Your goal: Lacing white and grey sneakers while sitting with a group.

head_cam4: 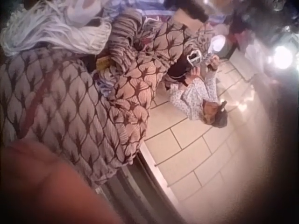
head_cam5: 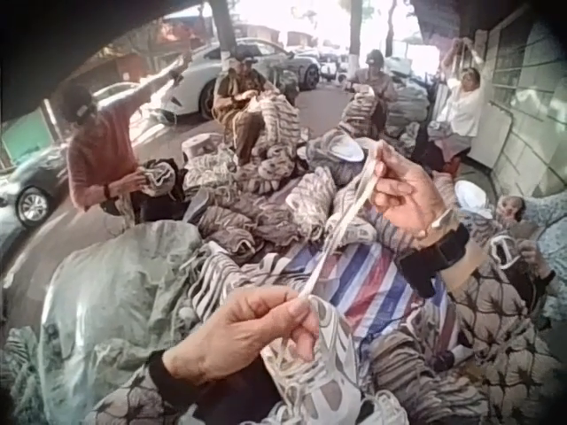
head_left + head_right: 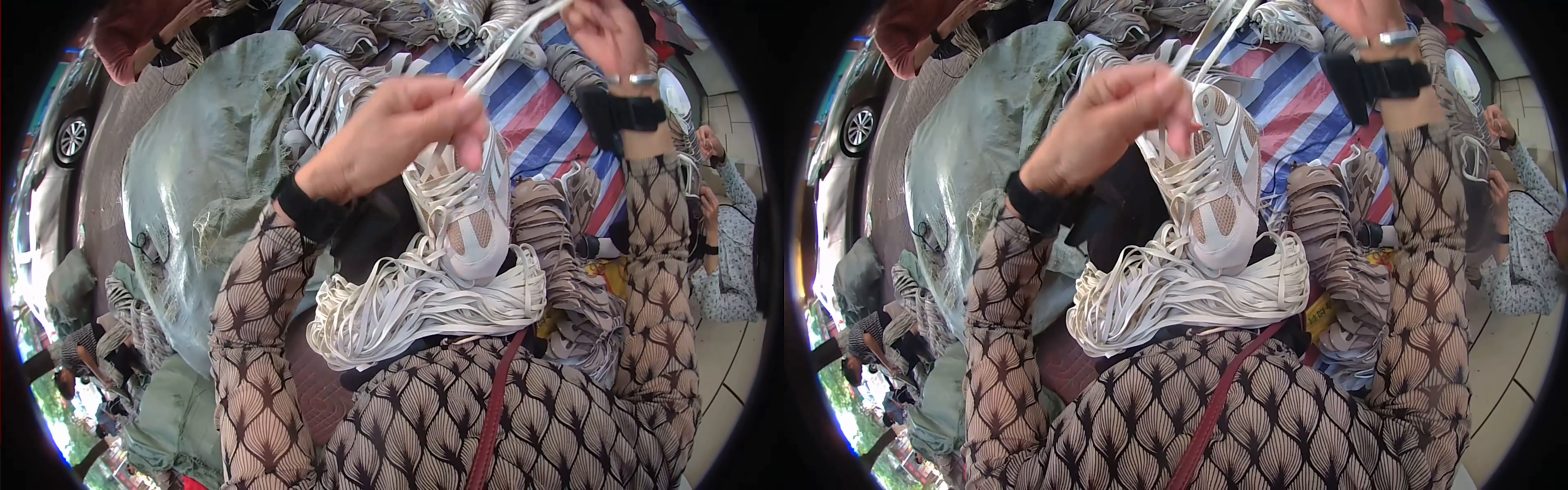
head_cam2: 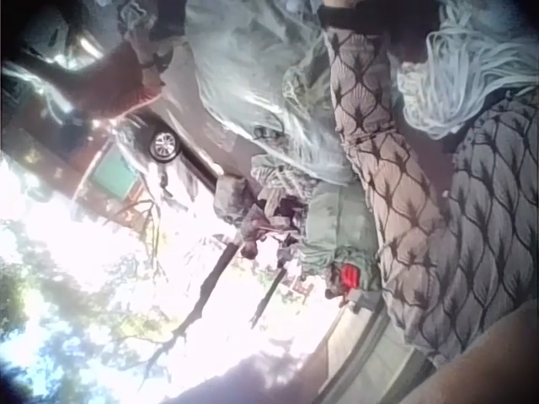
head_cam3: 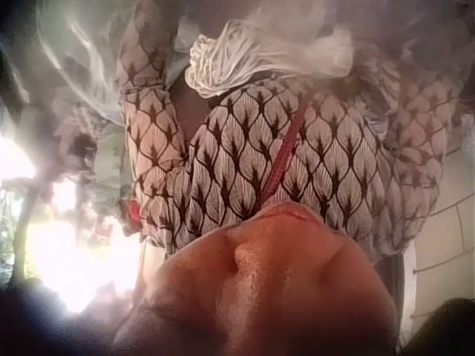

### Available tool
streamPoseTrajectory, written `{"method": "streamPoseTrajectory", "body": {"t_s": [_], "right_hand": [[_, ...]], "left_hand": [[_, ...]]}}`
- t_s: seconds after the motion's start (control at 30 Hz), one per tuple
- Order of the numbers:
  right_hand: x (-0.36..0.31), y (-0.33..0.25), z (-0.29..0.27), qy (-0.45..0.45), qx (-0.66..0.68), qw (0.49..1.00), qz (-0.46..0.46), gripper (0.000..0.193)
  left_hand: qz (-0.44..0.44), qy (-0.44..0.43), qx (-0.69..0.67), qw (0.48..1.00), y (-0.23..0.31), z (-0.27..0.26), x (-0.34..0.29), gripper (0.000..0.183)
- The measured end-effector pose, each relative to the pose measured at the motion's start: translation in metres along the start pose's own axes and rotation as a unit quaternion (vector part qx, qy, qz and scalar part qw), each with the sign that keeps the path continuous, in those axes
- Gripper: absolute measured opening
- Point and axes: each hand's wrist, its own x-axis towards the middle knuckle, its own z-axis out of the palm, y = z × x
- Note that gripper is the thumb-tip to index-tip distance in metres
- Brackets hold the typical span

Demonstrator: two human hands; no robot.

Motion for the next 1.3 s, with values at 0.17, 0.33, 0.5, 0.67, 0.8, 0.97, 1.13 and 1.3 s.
{"method": "streamPoseTrajectory", "body": {"t_s": [0.17, 0.33, 0.5, 0.67, 0.8, 0.97, 1.13, 1.3], "right_hand": [[-0.047, 0.003, -0.048, -0.070, -0.467, 0.846, 0.247, 0.030], [-0.060, 0.019, -0.046, -0.107, -0.703, 0.703, 0.023, 0.033], [-0.041, 0.070, 0.067, -0.345, -0.441, 0.825, 0.086, 0.042], [-0.029, 0.071, 0.073, -0.437, -0.415, 0.737, 0.308, 0.038], [-0.045, 0.046, 0.030, -0.372, -0.445, 0.759, 0.294, 0.034], [-0.063, 0.028, 0.027, -0.314, -0.466, 0.758, 0.333, 0.031], [-0.045, 0.081, 0.080, -0.363, -0.497, 0.717, 0.328, 0.029], [-0.034, 0.095, 0.144, -0.340, -0.526, 0.688, 0.368, 0.030]], "left_hand": [[-0.037, 0.062, 0.010, 0.997, 0.042, -0.024, 0.019, 0.030], [-0.175, -0.069, 0.175, 0.966, 0.060, -0.020, 0.012, 0.026], [-0.195, -0.064, 0.169, 0.964, 0.068, -0.014, -0.004, 0.025], [-0.224, -0.033, 0.161, 0.961, 0.067, -0.017, -0.032, 0.024], [-0.213, -0.025, 0.137, 0.967, 0.049, -0.047, -0.085, 0.023], [-0.169, 0.052, 0.002, 0.984, -0.047, -0.094, -0.192, 0.027], [-0.029, 0.381, 0.185, 0.905, -0.035, -0.038, -0.121, 0.051], [0.058, 0.346, -0.036, 0.936, 0.009, 0.023, -0.041, 0.051]]}}
